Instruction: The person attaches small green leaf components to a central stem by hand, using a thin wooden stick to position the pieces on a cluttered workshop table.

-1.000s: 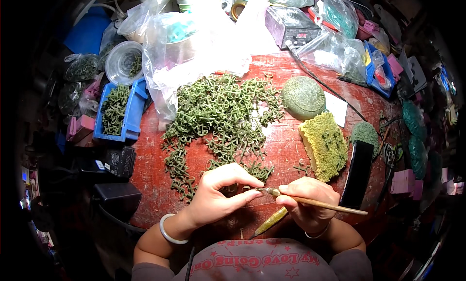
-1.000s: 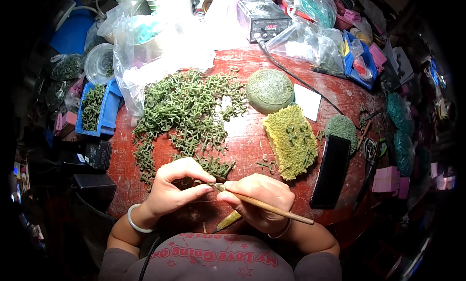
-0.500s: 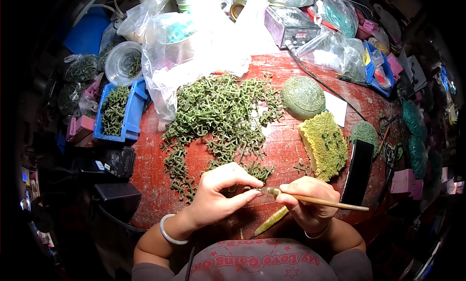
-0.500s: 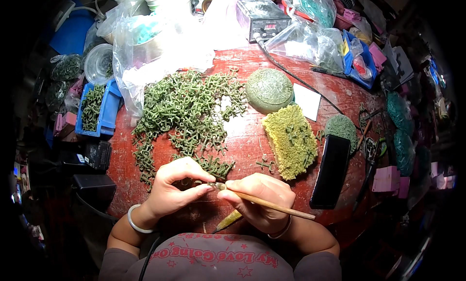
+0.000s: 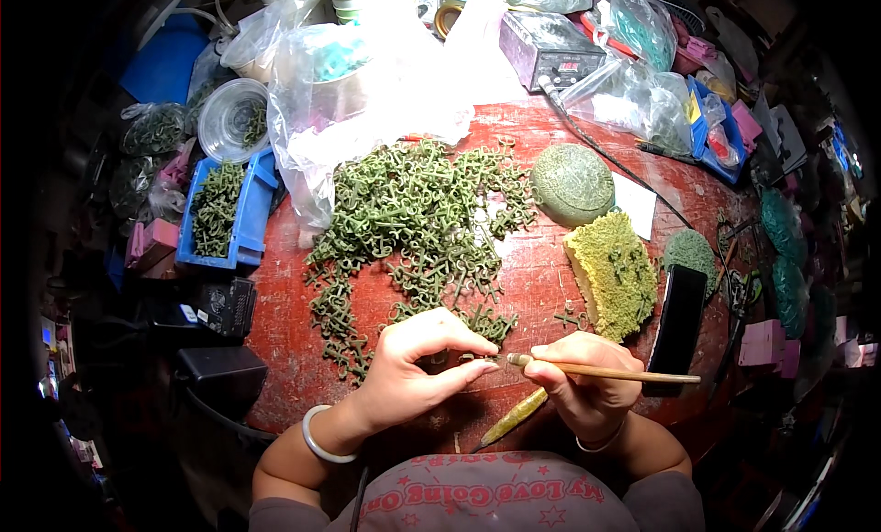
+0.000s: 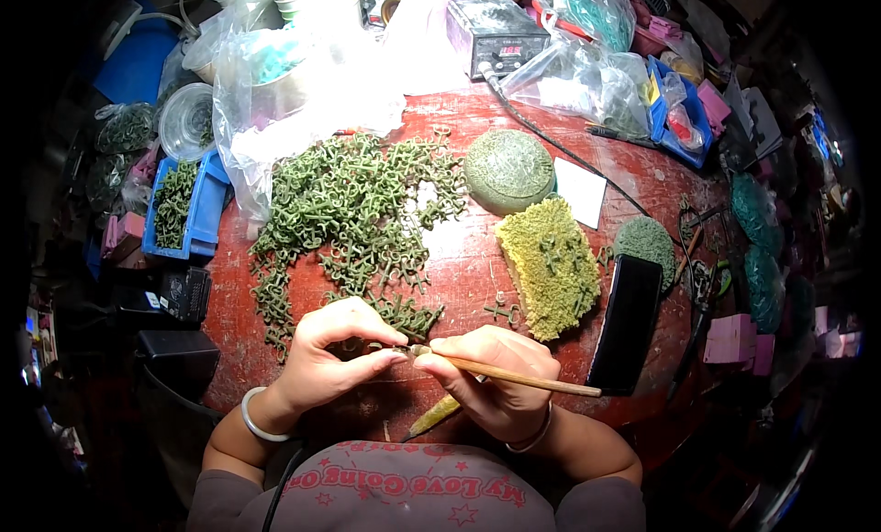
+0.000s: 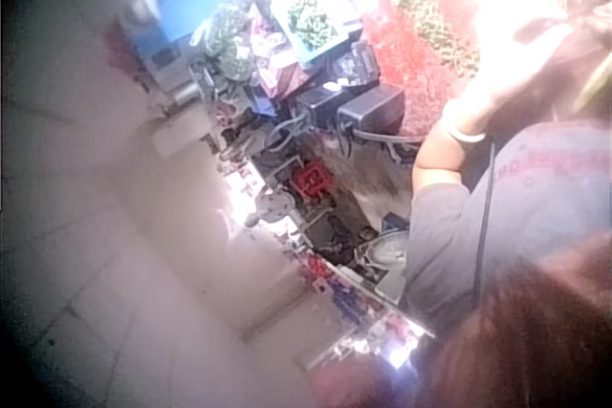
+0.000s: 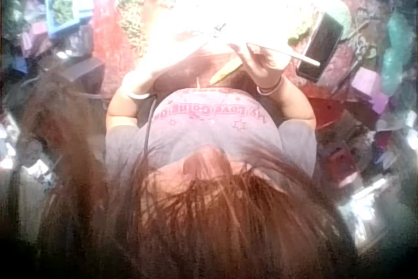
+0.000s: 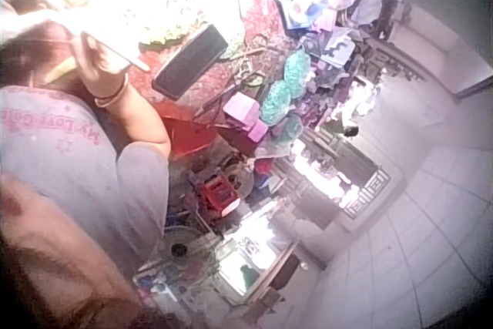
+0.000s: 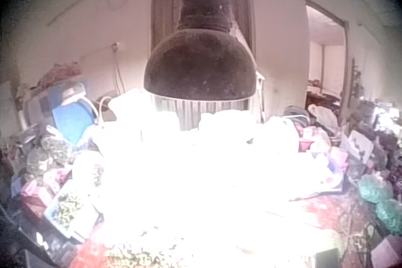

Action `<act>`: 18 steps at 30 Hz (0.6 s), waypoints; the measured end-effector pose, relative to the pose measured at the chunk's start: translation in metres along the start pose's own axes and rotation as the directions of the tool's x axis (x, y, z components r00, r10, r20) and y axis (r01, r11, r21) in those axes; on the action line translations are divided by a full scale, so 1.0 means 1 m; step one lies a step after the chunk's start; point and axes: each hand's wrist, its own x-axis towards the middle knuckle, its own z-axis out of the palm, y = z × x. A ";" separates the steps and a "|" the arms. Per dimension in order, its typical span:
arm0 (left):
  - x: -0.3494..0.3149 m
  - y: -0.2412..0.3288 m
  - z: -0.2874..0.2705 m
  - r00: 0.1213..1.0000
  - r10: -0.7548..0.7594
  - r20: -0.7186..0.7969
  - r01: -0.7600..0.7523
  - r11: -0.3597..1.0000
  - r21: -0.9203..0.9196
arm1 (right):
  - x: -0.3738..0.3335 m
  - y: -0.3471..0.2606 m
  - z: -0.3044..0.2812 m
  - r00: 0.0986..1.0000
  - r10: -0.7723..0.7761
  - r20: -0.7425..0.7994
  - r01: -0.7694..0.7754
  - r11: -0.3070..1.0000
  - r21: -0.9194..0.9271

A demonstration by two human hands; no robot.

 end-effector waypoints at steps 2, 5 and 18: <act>0.000 0.000 -0.001 1.000 -0.001 0.005 0.001 1.000 -0.012 | 0.000 0.000 0.000 1.000 -0.009 -0.008 0.009 1.000 0.001; 0.001 0.001 -0.001 1.000 -0.011 0.014 0.011 0.999 -0.039 | -0.001 0.001 -0.001 1.000 -0.019 0.005 0.019 0.999 0.045; -0.001 -0.003 -0.001 0.999 -0.025 0.029 0.028 0.996 -0.088 | 0.000 -0.001 -0.001 0.997 0.076 -0.009 -0.075 0.995 0.072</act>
